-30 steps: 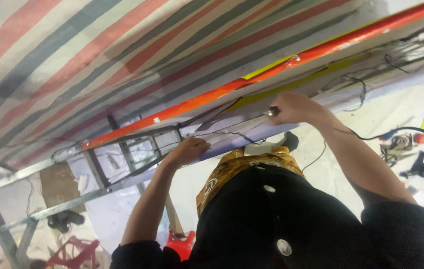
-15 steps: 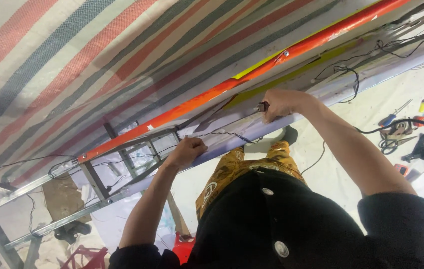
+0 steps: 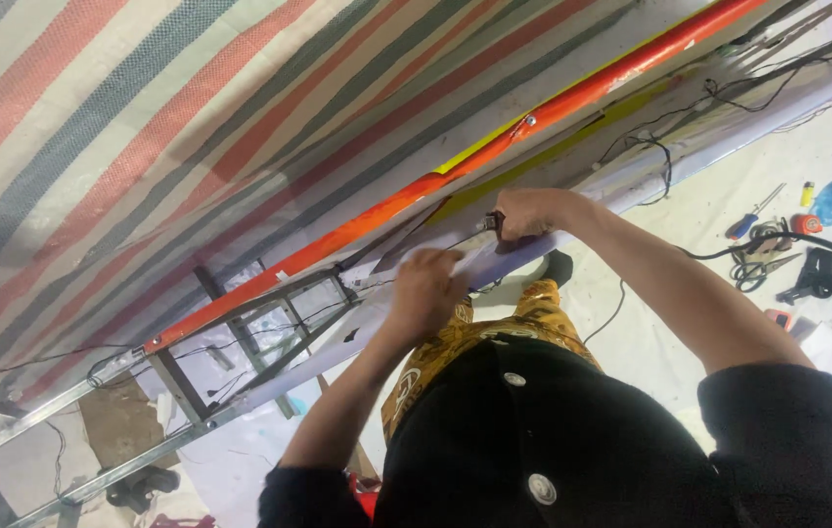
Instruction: The person positions an orange LED strip along the edge of a large banner and secures it with a handheld tool. They move along the banner, attaching the strip at multiple points while working from a head-mounted camera view.
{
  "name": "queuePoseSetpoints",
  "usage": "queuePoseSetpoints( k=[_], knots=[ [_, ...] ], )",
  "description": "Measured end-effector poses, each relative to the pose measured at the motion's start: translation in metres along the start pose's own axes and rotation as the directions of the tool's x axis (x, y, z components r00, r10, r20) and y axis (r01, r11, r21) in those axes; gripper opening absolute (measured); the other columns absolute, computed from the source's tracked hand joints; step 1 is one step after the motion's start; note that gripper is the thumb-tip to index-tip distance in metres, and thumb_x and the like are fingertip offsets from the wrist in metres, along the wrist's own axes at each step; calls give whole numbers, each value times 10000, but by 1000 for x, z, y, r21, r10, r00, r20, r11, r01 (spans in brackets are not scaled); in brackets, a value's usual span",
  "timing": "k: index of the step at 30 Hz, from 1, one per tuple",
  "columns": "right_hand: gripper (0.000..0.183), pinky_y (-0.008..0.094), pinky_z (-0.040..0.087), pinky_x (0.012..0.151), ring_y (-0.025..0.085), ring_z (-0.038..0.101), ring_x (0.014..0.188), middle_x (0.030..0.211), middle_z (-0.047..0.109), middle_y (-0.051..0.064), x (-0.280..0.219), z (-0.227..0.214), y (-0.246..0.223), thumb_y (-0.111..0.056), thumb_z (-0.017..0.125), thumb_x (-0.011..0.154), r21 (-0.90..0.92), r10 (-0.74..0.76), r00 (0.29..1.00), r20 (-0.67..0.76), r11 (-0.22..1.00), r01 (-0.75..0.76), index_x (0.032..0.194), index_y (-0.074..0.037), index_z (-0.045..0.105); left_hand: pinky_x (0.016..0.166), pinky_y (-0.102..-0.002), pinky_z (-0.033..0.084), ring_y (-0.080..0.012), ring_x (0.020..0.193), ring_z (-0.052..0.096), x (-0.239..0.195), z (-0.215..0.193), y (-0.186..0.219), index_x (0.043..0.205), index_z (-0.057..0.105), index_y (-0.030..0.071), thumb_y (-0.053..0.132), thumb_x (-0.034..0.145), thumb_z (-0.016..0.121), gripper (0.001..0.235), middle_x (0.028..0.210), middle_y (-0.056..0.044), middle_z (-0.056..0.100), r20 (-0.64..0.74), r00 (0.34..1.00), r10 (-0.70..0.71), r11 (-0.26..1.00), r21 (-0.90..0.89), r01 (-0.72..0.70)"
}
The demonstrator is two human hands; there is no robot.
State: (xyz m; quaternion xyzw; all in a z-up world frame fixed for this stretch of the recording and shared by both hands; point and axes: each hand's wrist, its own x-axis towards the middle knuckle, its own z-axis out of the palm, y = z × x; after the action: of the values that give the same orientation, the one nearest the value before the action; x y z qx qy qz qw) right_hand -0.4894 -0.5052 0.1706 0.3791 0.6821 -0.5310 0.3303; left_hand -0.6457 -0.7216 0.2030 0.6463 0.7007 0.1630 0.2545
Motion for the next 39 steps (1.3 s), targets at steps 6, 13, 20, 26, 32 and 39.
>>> queuePoseSetpoints(
  k=[6, 13, 20, 26, 32, 39],
  knots=[
    [179, 346, 423, 476, 242, 554, 458, 563, 585, 122, -27, -2, 1, -114, 744, 778, 98, -121, 979, -166, 986, 138, 657, -19, 651, 868, -631, 526, -492, 1070, 654, 49, 19, 9, 1147, 719, 116, 382, 942, 544, 378, 1060, -241, 730, 369, 929, -16, 921, -356, 158],
    [329, 285, 503, 535, 204, 656, 562, 621, 636, 154, -121, -22, -16, -291, 897, 772, 223, -192, 817, -544, 905, 361, 830, -20, 719, 988, -506, 510, -393, 1149, 659, 54, -15, 37, 1065, 779, 198, 512, 928, 604, 384, 1101, -139, 750, 450, 865, -221, 873, -304, 381],
    [476, 488, 520, 810, 377, 698, 885, 923, 685, 237, -139, 4, 18, -411, 820, 867, 283, -219, 782, -584, 848, 448, 1147, -49, 689, 915, -424, 525, -347, 1076, 693, 55, 48, -11, 1047, 782, 87, 361, 872, 744, 327, 1064, -171, 753, 427, 871, -244, 734, -506, 453],
    [529, 353, 520, 658, 220, 596, 713, 781, 557, 91, -121, 12, 40, -584, 672, 953, 418, -232, 757, -611, 717, 557, 1095, -76, 633, 764, -377, 543, -296, 930, 697, 63, 49, -14, 1020, 780, 65, 260, 865, 762, 250, 960, -170, 733, 463, 849, -256, 708, -508, 491],
    [745, 363, 518, 613, 260, 628, 747, 897, 618, 168, -149, 15, 15, -728, 383, 996, 587, -263, 782, -564, 538, 605, 1169, -39, 608, 801, -413, 567, -324, 992, 720, 66, -10, 38, 1139, 751, 65, 263, 893, 669, 326, 1051, -179, 748, 499, 818, -286, 843, -275, 462],
    [692, 382, 575, 726, 266, 646, 820, 908, 615, 179, -151, 43, -23, -606, 381, 1045, 776, -228, 774, -590, 103, 622, 1125, 38, 622, 740, -331, 544, -224, 843, 640, 44, -11, 83, 1095, 638, 97, 293, 1006, 654, 216, 944, -75, 617, -407, 913, -38, 789, -572, -222]
  ],
)
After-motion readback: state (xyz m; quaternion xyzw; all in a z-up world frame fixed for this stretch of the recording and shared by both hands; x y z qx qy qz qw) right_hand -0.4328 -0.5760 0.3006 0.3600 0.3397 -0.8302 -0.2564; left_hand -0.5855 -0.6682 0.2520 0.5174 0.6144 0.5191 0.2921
